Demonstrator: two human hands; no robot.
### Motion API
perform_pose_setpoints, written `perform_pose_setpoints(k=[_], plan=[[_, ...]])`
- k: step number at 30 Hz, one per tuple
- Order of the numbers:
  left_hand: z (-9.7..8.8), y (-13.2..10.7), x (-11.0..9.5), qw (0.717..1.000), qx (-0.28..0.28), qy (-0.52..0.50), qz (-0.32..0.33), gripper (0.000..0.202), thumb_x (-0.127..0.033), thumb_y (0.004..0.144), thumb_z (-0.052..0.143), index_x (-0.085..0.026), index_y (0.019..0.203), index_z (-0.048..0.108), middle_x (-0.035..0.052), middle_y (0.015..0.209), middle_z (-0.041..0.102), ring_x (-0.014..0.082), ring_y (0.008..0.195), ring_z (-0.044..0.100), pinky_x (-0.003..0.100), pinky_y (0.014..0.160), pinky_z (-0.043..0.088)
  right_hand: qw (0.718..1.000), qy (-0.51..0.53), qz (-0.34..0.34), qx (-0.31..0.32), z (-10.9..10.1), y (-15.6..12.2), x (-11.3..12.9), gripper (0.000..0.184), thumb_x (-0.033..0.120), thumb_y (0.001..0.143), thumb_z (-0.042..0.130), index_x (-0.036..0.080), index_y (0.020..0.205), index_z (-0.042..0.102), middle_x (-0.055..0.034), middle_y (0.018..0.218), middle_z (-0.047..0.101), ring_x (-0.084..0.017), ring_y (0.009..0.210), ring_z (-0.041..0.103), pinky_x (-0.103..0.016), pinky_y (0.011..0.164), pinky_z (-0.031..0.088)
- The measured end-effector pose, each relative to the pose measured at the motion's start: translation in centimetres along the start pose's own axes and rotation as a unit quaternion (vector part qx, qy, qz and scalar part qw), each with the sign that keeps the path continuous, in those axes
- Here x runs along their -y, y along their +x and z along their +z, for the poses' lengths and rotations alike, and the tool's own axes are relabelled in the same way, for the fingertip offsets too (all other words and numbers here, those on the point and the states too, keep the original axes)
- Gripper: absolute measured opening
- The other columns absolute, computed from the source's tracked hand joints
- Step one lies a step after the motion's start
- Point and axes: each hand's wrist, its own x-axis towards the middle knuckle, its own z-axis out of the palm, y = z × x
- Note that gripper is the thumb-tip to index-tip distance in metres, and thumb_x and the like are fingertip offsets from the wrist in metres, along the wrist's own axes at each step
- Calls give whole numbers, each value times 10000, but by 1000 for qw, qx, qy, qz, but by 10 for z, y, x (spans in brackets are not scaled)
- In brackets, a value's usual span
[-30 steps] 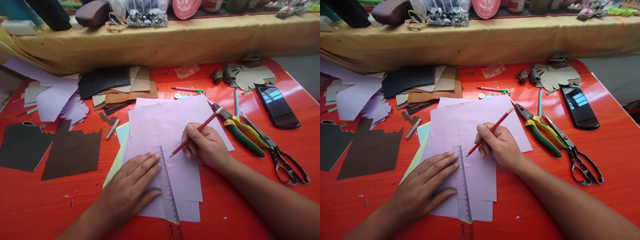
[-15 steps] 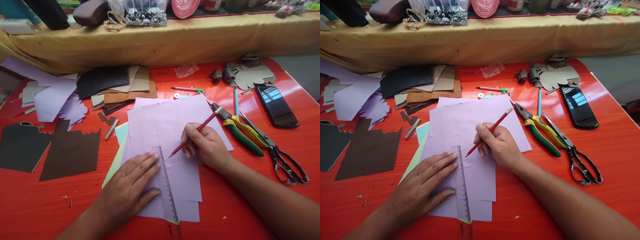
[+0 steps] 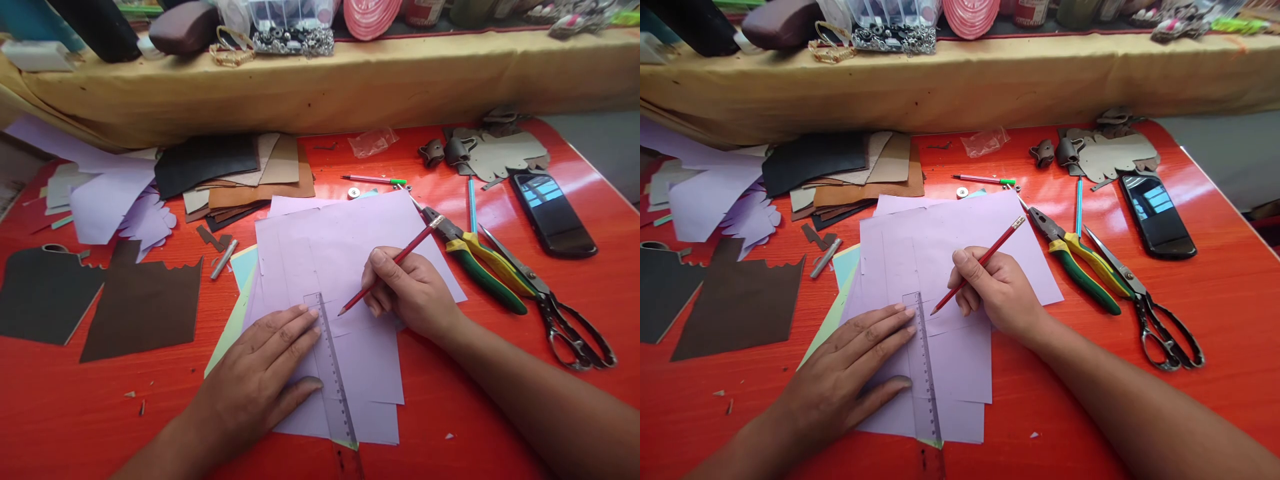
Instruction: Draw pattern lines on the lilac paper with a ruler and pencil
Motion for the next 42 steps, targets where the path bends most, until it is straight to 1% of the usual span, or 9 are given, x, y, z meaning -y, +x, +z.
perform_pose_setpoints(k=[11, 18, 23, 27, 37, 42], plan=[[0, 1, 0, 1000, -4, -2, 1, 408, -361, 1174, 549, -109, 1478, 649, 117, 1572, 671, 263, 1523, 560, 392, 1297, 410, 1000, 2, -1, 1, -1, 1, -1, 556, 679, 1010, 735, 187, 752, 705, 72, 479, 479, -123, 428, 534, -260, 470, 425], [0, 1, 0, 1000, -6, 2, 0, 405, -365, 1178, 539, -113, 1475, 652, 108, 1586, 661, 255, 1533, 547, 387, 1314, 383, 1000, 4, -2, -3, -1, 1, -3, 546, 664, 1015, 740, 190, 746, 702, 78, 476, 466, -110, 422, 497, -256, 477, 434], [0, 1, 0, 1000, -7, 6, 3, 409, -368, 1180, 534, -113, 1477, 648, 107, 1589, 660, 260, 1531, 549, 395, 1305, 398, 1000, 1, 1, -1, -1, 0, -3, 558, 684, 1008, 737, 189, 752, 706, 70, 481, 481, -117, 435, 532, -254, 479, 431], [0, 1, -1, 1000, -10, 10, 3, 408, -372, 1183, 523, -116, 1475, 649, 106, 1582, 666, 258, 1523, 558, 399, 1294, 418, 1000, 4, 2, -4, -1, 0, -3, 544, 665, 1018, 736, 192, 751, 707, 78, 478, 468, -106, 424, 496, -251, 484, 443], [0, 0, 0, 1000, -9, 7, 3, 414, -378, 1180, 527, -113, 1473, 651, 114, 1577, 668, 259, 1519, 567, 398, 1293, 422, 1000, -10, 2, -7, 0, 0, -1, 568, 695, 996, 743, 190, 740, 698, 69, 481, 482, -124, 430, 544, -261, 473, 417], [1, 0, 0, 1000, -11, 5, 2, 413, -375, 1173, 542, -112, 1471, 653, 117, 1573, 671, 258, 1522, 566, 393, 1308, 411, 1000, -15, 1, -6, 1, 1, -1, 573, 704, 994, 736, 188, 746, 697, 69, 479, 485, -128, 424, 537, -267, 466, 404]])
